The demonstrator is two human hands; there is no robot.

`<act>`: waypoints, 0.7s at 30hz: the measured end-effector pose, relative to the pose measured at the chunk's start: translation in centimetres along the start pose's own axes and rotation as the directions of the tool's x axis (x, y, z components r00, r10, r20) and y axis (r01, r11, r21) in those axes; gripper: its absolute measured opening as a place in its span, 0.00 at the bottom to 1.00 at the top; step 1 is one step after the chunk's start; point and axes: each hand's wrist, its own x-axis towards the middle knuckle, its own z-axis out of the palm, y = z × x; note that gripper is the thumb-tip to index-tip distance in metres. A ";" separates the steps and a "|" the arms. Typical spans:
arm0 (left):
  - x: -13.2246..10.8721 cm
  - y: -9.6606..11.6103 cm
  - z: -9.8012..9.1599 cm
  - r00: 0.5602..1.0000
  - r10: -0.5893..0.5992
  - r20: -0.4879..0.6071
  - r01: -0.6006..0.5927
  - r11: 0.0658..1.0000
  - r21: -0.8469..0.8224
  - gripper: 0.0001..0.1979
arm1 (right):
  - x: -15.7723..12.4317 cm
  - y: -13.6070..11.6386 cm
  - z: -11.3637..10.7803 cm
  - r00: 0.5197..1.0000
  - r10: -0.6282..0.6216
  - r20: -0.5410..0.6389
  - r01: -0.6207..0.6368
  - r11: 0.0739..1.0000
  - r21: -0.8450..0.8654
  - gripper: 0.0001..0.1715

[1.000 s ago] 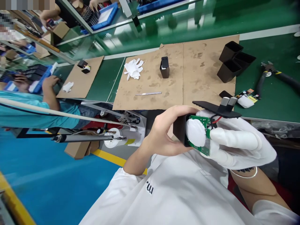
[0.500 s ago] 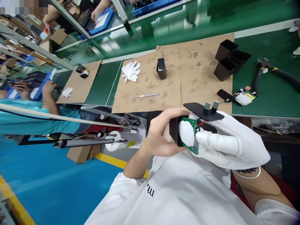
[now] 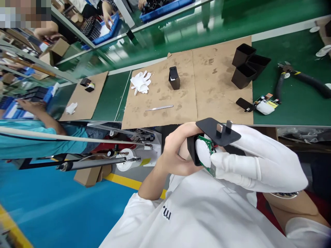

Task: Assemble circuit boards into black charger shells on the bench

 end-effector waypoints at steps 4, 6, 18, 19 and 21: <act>-0.2 -0.2 -0.1 1.000 -0.004 0.008 0.004 0.999 0.046 0.41 | -0.3 0.5 -0.3 0.997 -0.032 0.064 0.032 0.999 0.001 0.11; -0.3 -0.2 -0.1 0.999 -0.025 0.025 0.023 0.997 0.071 0.42 | -0.8 1.1 -0.1 0.991 -0.125 0.039 0.128 0.988 -0.082 0.11; 0.3 0.8 -0.3 0.983 -0.178 0.038 0.175 0.981 0.082 0.37 | -2.3 4.1 1.8 0.921 -0.281 -0.270 0.274 0.960 -0.065 0.18; 0.4 0.8 -0.3 0.983 -0.178 0.042 0.174 0.981 0.084 0.37 | -2.3 4.0 1.8 0.913 -0.291 -0.286 0.283 0.956 -0.070 0.19; 0.5 0.9 -0.2 0.984 -0.170 0.047 0.166 0.984 0.071 0.37 | -2.3 3.9 1.8 0.908 -0.289 -0.302 0.282 0.957 -0.070 0.18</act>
